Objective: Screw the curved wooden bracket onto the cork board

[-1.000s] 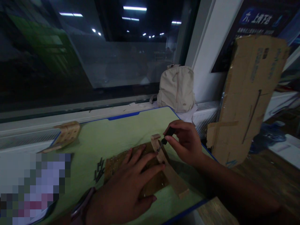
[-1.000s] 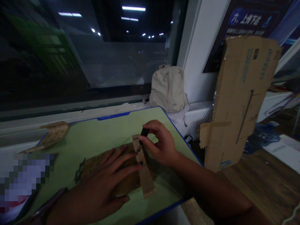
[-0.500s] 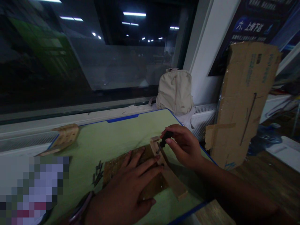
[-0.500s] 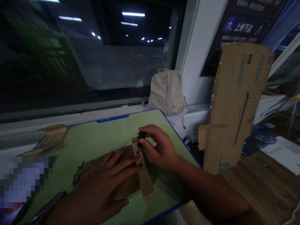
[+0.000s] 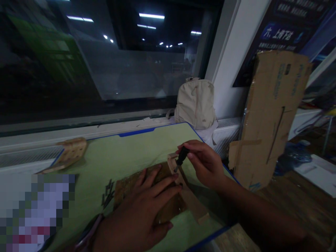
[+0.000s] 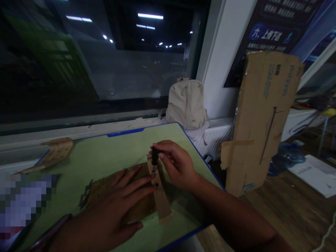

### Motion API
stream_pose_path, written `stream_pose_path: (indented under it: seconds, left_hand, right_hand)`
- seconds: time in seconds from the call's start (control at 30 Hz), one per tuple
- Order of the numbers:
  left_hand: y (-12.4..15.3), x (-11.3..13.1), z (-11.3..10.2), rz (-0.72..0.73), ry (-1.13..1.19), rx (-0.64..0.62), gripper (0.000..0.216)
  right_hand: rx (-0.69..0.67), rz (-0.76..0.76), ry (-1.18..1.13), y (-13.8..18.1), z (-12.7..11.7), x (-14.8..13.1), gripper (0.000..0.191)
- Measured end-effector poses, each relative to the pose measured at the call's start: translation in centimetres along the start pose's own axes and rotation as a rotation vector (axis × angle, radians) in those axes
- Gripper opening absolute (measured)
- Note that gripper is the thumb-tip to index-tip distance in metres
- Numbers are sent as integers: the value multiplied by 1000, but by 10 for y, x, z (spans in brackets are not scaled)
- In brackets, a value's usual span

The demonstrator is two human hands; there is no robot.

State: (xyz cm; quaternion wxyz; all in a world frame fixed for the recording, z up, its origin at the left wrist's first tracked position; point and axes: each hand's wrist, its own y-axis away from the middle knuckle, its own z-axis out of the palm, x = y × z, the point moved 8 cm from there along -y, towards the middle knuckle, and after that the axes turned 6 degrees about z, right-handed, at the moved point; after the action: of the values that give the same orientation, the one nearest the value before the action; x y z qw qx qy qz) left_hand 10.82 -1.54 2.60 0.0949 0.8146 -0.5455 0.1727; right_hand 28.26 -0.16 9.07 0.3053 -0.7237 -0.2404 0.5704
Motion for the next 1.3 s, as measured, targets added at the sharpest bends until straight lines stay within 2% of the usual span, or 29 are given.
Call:
stream_pose_path:
  seconds: [0.13,0.23,0.33,0.53,0.63,0.73,0.87,1.03,1.1,1.3]
  left_hand:
    - [-1,1,-1,12,-4,11,92]
    - [-2,2,-1,15,2,15,92]
    - [-2,2,-2,13,13,29,90]
    - [0,2,-2,11,9,28,89]
    - [0,2,-2,13,7,21,91]
    - [-1,3,-3,6,10,15,91]
    - [-3,4,-2,-7,31,-9,88]
    - [-2,6,-5,21,39,40,87]
    - [-1,7,-7,34,42,60,86]
    - [-2,7,-7,13,46,35,87]
  right_hand:
    - [79,-35,-5,-2,-7,2,31]
    - [71,-107,79,-2,-10,-2,32]
    - [57,-108,115,0,-11,-3,31]
    - [-8,-26,-81,0,0,-6,29]
    - [78,-42,-53,-2,-6,-5,26]
    - [189,-137,80,1,-17,-7,32]
    - [137,-139,174,3,-14,-5,24]
    - [31,-40,-58,2,-1,-7,23]
    - [13,-37,-74,1,2,-9,24]
    - [154,-141,174,3,-14,-10,28]
